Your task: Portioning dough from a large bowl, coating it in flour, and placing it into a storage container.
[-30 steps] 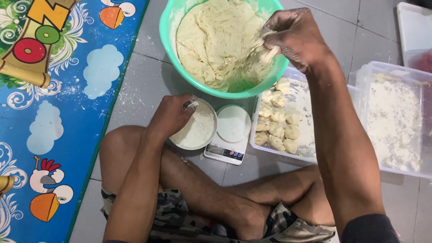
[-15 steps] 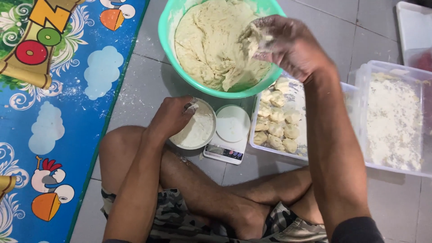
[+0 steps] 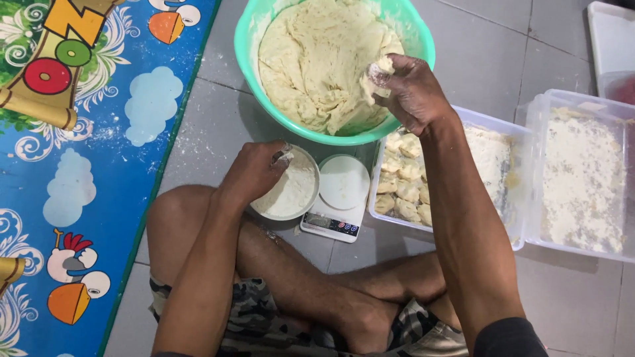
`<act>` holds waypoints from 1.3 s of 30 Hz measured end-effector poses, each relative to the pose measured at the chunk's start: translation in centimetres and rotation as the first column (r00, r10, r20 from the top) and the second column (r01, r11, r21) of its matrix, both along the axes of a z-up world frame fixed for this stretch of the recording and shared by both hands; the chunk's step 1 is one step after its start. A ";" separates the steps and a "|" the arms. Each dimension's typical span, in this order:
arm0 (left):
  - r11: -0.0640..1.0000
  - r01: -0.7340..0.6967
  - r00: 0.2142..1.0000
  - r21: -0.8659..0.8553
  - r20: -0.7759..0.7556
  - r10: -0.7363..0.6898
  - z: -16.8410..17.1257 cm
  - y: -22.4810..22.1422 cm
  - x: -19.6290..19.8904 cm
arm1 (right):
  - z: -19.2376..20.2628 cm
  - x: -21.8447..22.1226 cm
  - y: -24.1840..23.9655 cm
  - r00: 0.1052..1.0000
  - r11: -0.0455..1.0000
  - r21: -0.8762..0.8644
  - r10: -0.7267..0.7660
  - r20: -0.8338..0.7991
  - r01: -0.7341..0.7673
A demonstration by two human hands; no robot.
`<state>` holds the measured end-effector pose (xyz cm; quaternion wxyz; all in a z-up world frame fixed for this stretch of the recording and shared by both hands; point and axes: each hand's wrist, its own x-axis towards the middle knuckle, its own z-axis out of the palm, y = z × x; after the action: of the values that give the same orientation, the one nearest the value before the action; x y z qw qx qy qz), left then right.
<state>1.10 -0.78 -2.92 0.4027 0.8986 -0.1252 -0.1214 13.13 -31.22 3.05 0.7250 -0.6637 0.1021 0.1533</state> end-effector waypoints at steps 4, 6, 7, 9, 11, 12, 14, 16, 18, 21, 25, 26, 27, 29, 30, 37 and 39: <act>1.000 0.002 1.000 0.010 -0.001 -0.002 -0.4 -0.1 -0.1 | 2.4 -1.0 1.9 0.999 0.976 0.216 0.025 0.022 -0.029; 0.999 0.007 1.000 0.038 0.010 -0.008 -0.8 -0.1 -0.2 | 2.3 -0.7 2.5 0.998 0.977 0.207 -0.048 -0.046 0.057; 0.999 0.007 1.000 0.039 0.010 -0.007 -0.8 -0.1 -0.2 | 2.6 -1.0 2.9 0.998 0.977 0.207 -0.048 -0.047 0.057; 0.999 0.012 1.000 0.035 0.010 -0.013 -0.8 -0.1 -0.1 | 3.4 -1.4 3.5 0.947 0.895 -0.383 0.295 0.126 -0.227; 0.999 0.020 0.999 0.032 0.034 -0.021 -0.9 0.0 0.0 | 2.8 -0.6 3.9 0.926 0.845 -0.470 0.354 0.131 -0.256; 0.999 0.032 0.998 0.027 0.054 -0.033 -1.0 0.1 -0.1 | 2.4 -0.4 4.1 0.904 0.786 -0.553 0.409 0.126 -0.278; 0.999 0.029 0.999 0.030 0.040 -0.030 -1.0 0.0 -0.1 | 0.7 0.3 4.5 0.883 0.727 -0.635 0.446 0.148 -0.261; 0.999 0.025 0.999 0.032 0.028 -0.026 -1.2 0.0 0.0 | -0.7 0.6 5.2 0.858 0.662 -0.711 0.486 0.167 -0.237; 0.998 0.055 0.997 0.028 0.055 -0.056 -1.8 0.0 0.0 | -2.1 0.4 6.5 0.837 0.466 -0.877 0.521 0.169 -0.113; 0.998 0.055 0.997 0.023 0.044 -0.056 -1.4 0.1 -0.1 | -4.3 0.2 7.5 0.705 0.079 -0.997 0.707 0.064 0.011; 0.997 -0.005 0.999 -0.078 -0.036 0.003 -0.5 0.1 0.0 | -6.7 1.6 7.9 0.681 -0.069 -0.992 0.732 0.021 0.104; 0.995 -0.004 0.999 -0.098 -0.035 0.000 -0.4 0.1 0.0 | -5.8 1.8 8.2 0.703 -0.079 -0.995 0.711 -0.017 0.056; 0.993 -0.002 0.999 -0.117 -0.033 -0.002 -0.3 0.1 0.1 | -4.8 2.0 8.5 0.724 -0.087 -0.996 0.688 -0.055 0.007; 0.995 0.001 0.999 -0.103 -0.032 -0.004 -0.2 0.2 0.5 | -3.0 2.7 7.7 0.759 0.133 -0.986 0.651 0.010 -0.101; 0.996 -0.003 0.999 -0.090 -0.040 0.000 -0.2 0.3 0.4 | -2.2 2.8 7.4 0.795 0.350 -0.915 0.603 0.057 -0.200; 0.998 -0.015 0.997 -0.064 -0.080 0.010 1.8 -0.6 0.2 | 8.0 -0.8 3.5 0.913 0.904 -0.216 0.396 0.098 -0.369; 0.999 -0.009 0.998 -0.044 -0.061 0.006 1.7 -0.7 -0.1 | 8.7 -1.1 2.5 0.865 0.911 0.064 0.363 0.347 -0.408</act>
<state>0.97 -1.44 -1.25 0.4268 0.8857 -0.1120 -0.1445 11.99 -28.71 11.78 0.7296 -0.6360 -0.1653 0.1896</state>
